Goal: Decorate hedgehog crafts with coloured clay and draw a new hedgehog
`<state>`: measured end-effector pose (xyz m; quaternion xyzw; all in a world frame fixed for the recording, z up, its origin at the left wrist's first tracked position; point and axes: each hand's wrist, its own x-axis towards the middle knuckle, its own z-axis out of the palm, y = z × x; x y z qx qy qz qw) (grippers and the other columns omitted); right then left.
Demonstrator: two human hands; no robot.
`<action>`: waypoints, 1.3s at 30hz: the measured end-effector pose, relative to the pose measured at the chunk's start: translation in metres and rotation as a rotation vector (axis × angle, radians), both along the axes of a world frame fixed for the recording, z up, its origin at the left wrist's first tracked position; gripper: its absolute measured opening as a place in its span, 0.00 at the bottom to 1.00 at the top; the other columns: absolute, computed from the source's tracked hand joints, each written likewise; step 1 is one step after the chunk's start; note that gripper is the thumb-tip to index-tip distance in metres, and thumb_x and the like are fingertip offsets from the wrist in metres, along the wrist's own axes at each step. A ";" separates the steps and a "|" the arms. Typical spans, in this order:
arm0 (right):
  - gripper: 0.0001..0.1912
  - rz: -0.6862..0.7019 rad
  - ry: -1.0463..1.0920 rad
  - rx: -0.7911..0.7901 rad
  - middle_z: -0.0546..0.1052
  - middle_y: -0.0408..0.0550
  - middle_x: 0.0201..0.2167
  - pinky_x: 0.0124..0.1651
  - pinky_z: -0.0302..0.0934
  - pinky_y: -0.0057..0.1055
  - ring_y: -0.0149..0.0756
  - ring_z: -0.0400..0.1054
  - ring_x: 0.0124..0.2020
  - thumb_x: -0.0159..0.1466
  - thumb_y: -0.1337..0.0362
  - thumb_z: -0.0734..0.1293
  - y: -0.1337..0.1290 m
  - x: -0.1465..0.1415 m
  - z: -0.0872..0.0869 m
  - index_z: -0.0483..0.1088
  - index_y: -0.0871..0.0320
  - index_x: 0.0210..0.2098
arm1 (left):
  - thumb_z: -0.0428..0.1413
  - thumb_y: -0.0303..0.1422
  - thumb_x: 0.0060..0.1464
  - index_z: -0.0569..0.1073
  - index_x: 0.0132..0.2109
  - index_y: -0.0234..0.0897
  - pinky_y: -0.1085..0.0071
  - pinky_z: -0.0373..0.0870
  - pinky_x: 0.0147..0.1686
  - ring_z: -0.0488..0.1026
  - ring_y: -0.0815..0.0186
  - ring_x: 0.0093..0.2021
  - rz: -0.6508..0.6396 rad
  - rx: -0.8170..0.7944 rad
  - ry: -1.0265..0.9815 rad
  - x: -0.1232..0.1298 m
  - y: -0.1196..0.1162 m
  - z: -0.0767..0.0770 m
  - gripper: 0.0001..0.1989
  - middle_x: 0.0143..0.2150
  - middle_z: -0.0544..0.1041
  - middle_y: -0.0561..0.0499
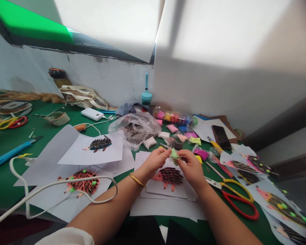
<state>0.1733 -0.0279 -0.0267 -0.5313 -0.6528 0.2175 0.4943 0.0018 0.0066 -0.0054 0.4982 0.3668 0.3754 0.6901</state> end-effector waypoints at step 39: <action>0.18 0.171 -0.208 -0.023 0.74 0.49 0.45 0.51 0.64 0.40 0.43 0.69 0.48 0.60 0.62 0.70 -0.001 0.002 0.001 0.73 0.51 0.51 | 0.54 0.38 0.53 0.66 0.27 0.37 0.73 0.57 0.30 0.61 0.68 0.28 0.009 0.441 0.526 -0.008 0.003 0.005 0.11 0.25 0.65 0.57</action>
